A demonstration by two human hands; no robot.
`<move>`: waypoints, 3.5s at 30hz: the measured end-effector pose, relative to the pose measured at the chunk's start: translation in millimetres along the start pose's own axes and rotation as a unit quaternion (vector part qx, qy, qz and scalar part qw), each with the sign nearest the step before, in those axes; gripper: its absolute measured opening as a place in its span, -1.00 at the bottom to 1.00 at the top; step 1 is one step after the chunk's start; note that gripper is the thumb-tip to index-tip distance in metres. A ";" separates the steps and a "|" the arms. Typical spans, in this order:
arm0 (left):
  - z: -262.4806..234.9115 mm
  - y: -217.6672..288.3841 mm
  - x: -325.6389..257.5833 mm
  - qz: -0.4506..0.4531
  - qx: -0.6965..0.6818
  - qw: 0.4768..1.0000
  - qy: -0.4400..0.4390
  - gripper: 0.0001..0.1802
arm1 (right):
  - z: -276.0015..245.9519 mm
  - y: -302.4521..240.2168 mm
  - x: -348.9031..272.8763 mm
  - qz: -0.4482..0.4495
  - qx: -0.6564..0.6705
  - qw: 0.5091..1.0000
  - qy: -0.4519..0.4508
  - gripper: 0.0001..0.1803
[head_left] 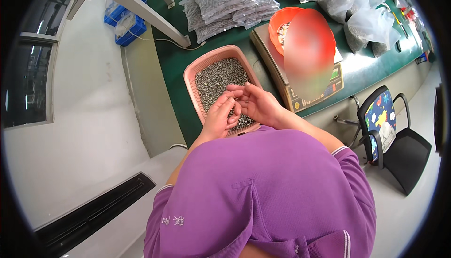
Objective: Weighing and sorting small metal hardware components using a digital scale and a tray on an industrial workbench.
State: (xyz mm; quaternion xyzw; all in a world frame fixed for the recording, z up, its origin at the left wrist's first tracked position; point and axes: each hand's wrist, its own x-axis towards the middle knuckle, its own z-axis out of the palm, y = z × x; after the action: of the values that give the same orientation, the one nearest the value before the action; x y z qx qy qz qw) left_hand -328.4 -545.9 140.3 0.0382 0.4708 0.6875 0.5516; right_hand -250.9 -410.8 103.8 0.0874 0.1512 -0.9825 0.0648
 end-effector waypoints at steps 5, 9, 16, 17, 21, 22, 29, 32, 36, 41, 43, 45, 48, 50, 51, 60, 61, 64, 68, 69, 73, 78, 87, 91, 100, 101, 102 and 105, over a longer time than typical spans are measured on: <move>-3.2 -1.1 0.8 0.005 -0.024 1.000 -0.019 -0.74 | 2.7 1.2 -1.0 -0.004 0.038 0.999 0.037 -0.57; -11.7 -3.0 1.0 0.004 -0.071 0.997 -0.033 -0.74 | 6.7 -12.8 -3.0 -0.064 -0.063 0.987 0.134 -0.60; -15.7 1.4 -2.6 -0.010 -0.091 0.996 -0.019 -0.74 | -5.5 -126.0 -24.2 -0.375 -0.653 0.590 0.291 -0.69; -16.2 1.4 -1.9 -0.014 -0.098 0.995 -0.014 -0.73 | 0.8 -132.3 -26.6 -0.390 -0.705 0.509 0.304 -0.68; -10.9 2.9 -1.8 -0.013 -0.072 0.997 -0.006 -0.73 | 1.2 -126.9 -22.8 -0.461 -0.763 0.368 0.265 -0.68; -9.1 2.8 -2.2 -0.007 -0.056 0.998 -0.004 -0.73 | 0.4 -109.6 -17.9 -0.437 -0.718 0.473 0.266 -0.71; -1.4 -2.5 2.0 0.008 0.031 0.999 0.000 -0.73 | -1.4 -0.9 1.4 -0.023 -0.036 0.998 0.053 -0.53; 2.9 -1.1 -0.7 0.010 0.079 0.996 0.030 -0.69 | 2.8 5.8 1.7 -0.011 -0.006 0.999 0.046 -0.52; 0.7 -4.4 -0.7 0.025 0.113 0.992 0.043 -0.65 | 3.4 6.3 0.7 -0.002 0.000 0.999 0.051 -0.52; 0.1 -4.0 -0.2 0.032 0.121 0.992 0.030 -0.63 | 1.2 7.5 0.7 -0.005 0.003 0.998 0.055 -0.53; -2.2 -5.3 0.2 0.033 0.118 0.992 0.023 -0.63 | 0.8 6.4 0.8 0.001 0.014 0.999 0.051 -0.53; -4.8 -6.7 1.6 0.033 0.114 0.993 0.017 -0.62 | 0.8 5.8 0.5 0.001 0.007 0.999 0.054 -0.53; -6.3 -8.1 0.9 0.031 0.119 0.992 0.003 -0.62 | 1.8 6.0 -0.5 0.004 0.000 0.998 0.060 -0.53; -4.9 -7.8 0.0 0.032 0.116 0.993 0.005 -0.61 | 2.4 5.4 -0.9 0.006 -0.002 0.998 0.064 -0.53; -4.9 -7.7 0.0 0.032 0.116 0.993 0.005 -0.61 | 2.4 5.1 -1.1 0.009 -0.002 0.998 0.059 -0.53; -6.2 -7.2 2.1 0.023 0.049 0.998 0.022 -0.69 | 8.2 2.9 -1.0 -0.011 0.008 0.998 0.055 -0.57; -8.0 -7.9 2.4 0.047 0.018 0.998 0.038 -0.74 | 14.9 1.1 -1.7 -0.028 -0.003 0.994 0.107 -0.59; -13.4 -3.1 1.9 0.069 -0.040 0.994 0.070 -0.84 | 17.8 -1.8 -3.1 -0.085 -0.157 0.975 0.130 -0.59; -25.4 -9.3 8.6 -0.025 -0.116 0.982 0.145 -0.85 | 19.9 1.6 -1.9 -0.206 -0.571 0.793 0.057 -0.64; -25.9 -11.0 9.8 -0.064 -0.145 0.977 0.144 -0.84 | 23.5 0.5 -3.1 -0.172 -0.558 0.812 -0.020 -0.62; -12.7 -9.0 6.7 -0.128 -0.103 0.973 0.162 -0.84 | 47.5 -7.4 -10.2 -0.223 -0.731 0.631 -0.133 -0.59; -19.6 -11.4 6.3 -0.112 -0.134 0.978 0.116 -0.85 | 47.5 -13.1 -12.8 -0.257 -0.793 0.534 -0.141 -0.45; -32.2 -6.8 2.7 -0.066 -0.176 0.982 -0.010 -0.81 | 17.3 -95.7 -21.0 -0.357 -0.669 0.589 0.280 -0.71; -26.9 -2.6 1.2 -0.054 -0.168 0.984 -0.025 -0.78 | -7.6 -153.5 -41.9 -0.356 -0.704 0.504 0.350 -0.69; -13.6 4.5 -0.1 -0.032 -0.108 0.993 -0.021 -0.75 | 19.4 -68.8 -10.0 -0.255 -0.691 0.639 0.222 -0.72; -13.4 3.8 0.5 -0.034 -0.108 0.993 -0.023 -0.75 | 18.4 -51.3 -7.9 -0.188 -0.628 0.731 0.189 -0.69; -11.1 2.5 2.5 -0.021 -0.087 0.995 -0.032 -0.75 | 17.0 -37.7 -8.0 -0.121 -0.476 0.863 0.120 -0.64; -7.0 1.8 3.5 0.002 -0.045 0.999 -0.022 -0.74 | 15.6 -6.4 -2.2 -0.003 -0.099 0.994 0.048 -0.51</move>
State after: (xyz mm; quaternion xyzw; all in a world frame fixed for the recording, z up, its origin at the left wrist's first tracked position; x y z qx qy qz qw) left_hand -335.1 -547.3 136.0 0.0290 0.4272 0.7080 0.5616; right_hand -252.1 -409.3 120.7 0.1269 0.2512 -0.9575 0.0629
